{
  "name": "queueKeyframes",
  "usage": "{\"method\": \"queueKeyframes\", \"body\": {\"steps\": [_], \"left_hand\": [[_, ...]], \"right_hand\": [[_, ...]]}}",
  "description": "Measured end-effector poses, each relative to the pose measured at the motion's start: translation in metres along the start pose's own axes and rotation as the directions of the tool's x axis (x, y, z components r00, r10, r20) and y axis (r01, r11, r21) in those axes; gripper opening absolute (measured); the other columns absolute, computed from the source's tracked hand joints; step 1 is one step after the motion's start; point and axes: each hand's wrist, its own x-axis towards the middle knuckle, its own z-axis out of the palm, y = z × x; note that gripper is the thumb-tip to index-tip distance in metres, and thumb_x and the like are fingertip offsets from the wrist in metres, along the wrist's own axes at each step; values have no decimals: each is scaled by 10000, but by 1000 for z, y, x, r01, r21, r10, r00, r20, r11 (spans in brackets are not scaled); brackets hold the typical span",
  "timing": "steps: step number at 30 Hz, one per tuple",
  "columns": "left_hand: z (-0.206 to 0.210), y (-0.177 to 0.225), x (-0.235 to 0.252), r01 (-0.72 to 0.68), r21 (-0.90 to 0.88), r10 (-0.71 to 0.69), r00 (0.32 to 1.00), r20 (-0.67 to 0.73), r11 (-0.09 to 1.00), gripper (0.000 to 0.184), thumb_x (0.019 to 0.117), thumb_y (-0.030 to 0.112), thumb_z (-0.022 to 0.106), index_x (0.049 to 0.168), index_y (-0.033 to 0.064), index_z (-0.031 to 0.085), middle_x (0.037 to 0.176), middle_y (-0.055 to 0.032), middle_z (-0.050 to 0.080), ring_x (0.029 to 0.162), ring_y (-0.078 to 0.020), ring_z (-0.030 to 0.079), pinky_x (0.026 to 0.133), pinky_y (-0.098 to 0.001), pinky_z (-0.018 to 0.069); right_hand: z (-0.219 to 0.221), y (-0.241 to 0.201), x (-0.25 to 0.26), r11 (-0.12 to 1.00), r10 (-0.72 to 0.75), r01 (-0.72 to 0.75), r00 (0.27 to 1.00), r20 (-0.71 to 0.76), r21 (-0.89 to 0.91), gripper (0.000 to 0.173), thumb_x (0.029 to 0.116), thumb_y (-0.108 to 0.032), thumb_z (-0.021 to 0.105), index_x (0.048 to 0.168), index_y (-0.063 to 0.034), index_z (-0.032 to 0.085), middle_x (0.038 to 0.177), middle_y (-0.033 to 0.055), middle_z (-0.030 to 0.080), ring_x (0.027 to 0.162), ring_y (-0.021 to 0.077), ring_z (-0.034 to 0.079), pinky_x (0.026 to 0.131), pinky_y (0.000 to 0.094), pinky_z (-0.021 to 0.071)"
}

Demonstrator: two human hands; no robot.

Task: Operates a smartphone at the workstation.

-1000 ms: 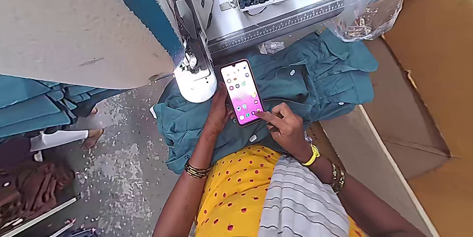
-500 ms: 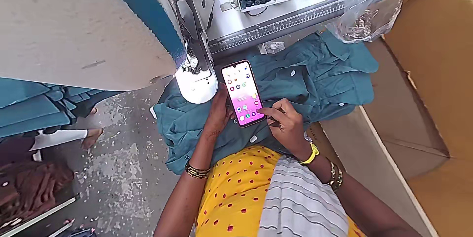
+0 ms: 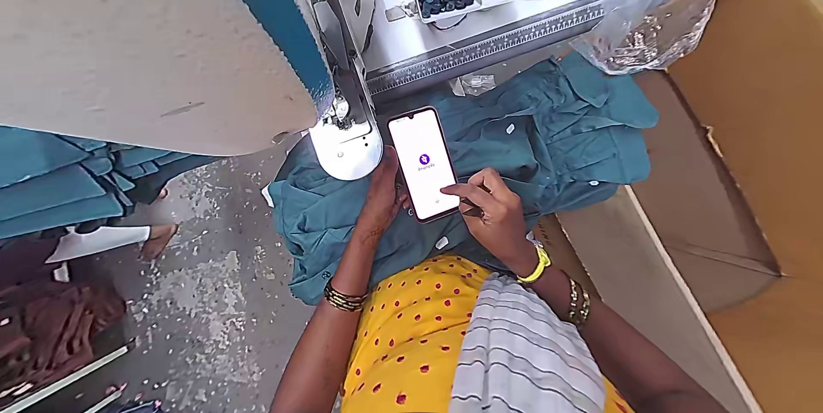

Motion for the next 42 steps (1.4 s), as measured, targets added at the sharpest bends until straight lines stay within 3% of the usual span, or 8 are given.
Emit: {"method": "queueKeyframes", "body": {"steps": [11,42], "left_hand": [[0,1,0,14,33,-13,1000,-6,999,448,1116,422,227,1022,157,576,589,57,558,408,2,447,397,-143,406],[-2,0,2,-4,-1,4,998,61,1000,451,1112,426,231,1050,154,587,608,38,581,412,-9,456,396,-147,405]], "right_hand": [[1,1,33,999,-20,21,999,28,-43,258,900,-90,651,1118,-111,787,885,92,614,666,167,592,538,314,486],[-1,8,20,998,59,-58,998,38,-40,254,908,-91,643,1113,-120,790,877,88,617,670,158,590,571,307,499]]}}
